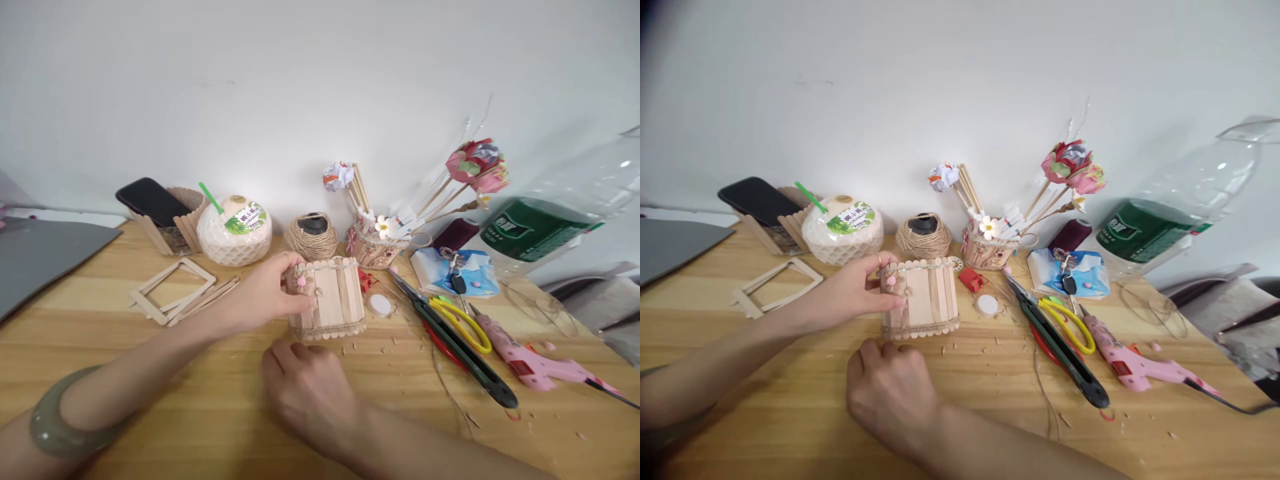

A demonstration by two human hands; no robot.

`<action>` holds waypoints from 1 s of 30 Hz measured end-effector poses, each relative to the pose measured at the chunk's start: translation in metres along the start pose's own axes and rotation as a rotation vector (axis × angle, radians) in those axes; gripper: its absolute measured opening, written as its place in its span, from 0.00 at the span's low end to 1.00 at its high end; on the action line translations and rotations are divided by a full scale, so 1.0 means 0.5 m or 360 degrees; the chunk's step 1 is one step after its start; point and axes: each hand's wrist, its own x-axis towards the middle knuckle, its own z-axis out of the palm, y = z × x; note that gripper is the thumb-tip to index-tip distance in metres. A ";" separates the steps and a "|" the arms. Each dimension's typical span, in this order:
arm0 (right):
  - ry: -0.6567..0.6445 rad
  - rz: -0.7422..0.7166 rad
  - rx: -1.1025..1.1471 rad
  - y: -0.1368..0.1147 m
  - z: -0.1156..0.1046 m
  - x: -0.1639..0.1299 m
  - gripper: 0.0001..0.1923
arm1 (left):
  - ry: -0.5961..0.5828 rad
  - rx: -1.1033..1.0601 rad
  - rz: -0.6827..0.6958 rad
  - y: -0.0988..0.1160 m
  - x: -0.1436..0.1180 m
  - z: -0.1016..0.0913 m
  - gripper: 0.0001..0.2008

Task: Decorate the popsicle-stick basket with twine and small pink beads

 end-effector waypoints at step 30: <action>0.0577 0.0994 0.1547 0.129 -0.064 -0.019 0.27 | 0.0035 0.0205 -0.0186 0.025 -0.014 0.011 0.07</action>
